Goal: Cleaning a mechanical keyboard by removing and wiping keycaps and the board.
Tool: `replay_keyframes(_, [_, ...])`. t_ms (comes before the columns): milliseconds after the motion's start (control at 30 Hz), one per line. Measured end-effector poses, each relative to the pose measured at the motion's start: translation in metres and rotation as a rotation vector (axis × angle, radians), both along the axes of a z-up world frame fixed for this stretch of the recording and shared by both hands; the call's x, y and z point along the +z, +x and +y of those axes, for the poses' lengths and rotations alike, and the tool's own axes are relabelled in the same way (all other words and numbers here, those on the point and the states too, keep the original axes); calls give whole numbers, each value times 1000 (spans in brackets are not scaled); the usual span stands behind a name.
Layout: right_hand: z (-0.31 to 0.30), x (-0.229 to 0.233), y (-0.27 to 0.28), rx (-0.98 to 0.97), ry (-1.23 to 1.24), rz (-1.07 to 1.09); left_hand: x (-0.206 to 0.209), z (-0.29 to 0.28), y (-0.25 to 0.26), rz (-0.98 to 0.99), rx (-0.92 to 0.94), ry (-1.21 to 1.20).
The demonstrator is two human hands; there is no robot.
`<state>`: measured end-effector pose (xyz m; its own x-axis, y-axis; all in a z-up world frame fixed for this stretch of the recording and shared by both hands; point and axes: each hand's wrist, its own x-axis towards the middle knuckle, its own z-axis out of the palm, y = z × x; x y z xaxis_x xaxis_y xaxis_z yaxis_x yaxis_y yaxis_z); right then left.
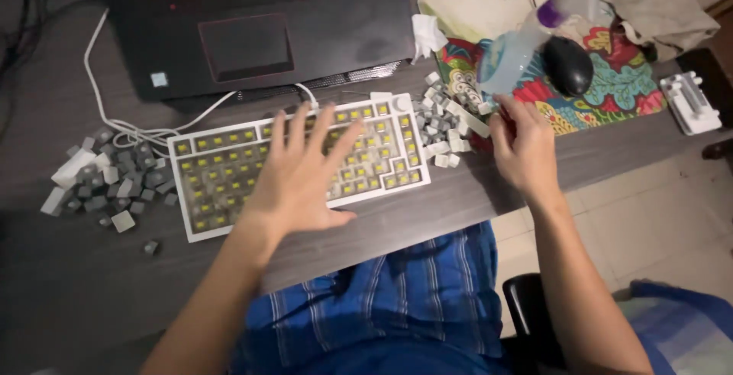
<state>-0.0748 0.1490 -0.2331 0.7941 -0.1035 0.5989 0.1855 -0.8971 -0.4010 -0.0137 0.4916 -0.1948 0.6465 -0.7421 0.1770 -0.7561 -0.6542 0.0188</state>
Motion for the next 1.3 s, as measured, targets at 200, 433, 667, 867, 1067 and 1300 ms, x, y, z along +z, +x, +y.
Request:
replay_keyframes(200, [-33,-30,-1,-150,-57,16,-1,5,8,-52,-54,-148])
replay_keyframes(433, [-18,-24,-7,-108,-188,-46,-4,8,7,-19,-85,-191])
replay_keyframes(667, [30,5,4,203,-341,45,-5,20,-1,12,-62,-101])
replay_keyframes(867, [36,-9,41,244,-395,121,0,22,-8,51,-47,-45])
replay_keyframes(1067, [37,-13,55,245,-396,102,2,21,-11,53,-69,-69])
replay_keyframes(1300, [37,-15,63,225,-257,-1,7,16,-13,59,-69,-51])
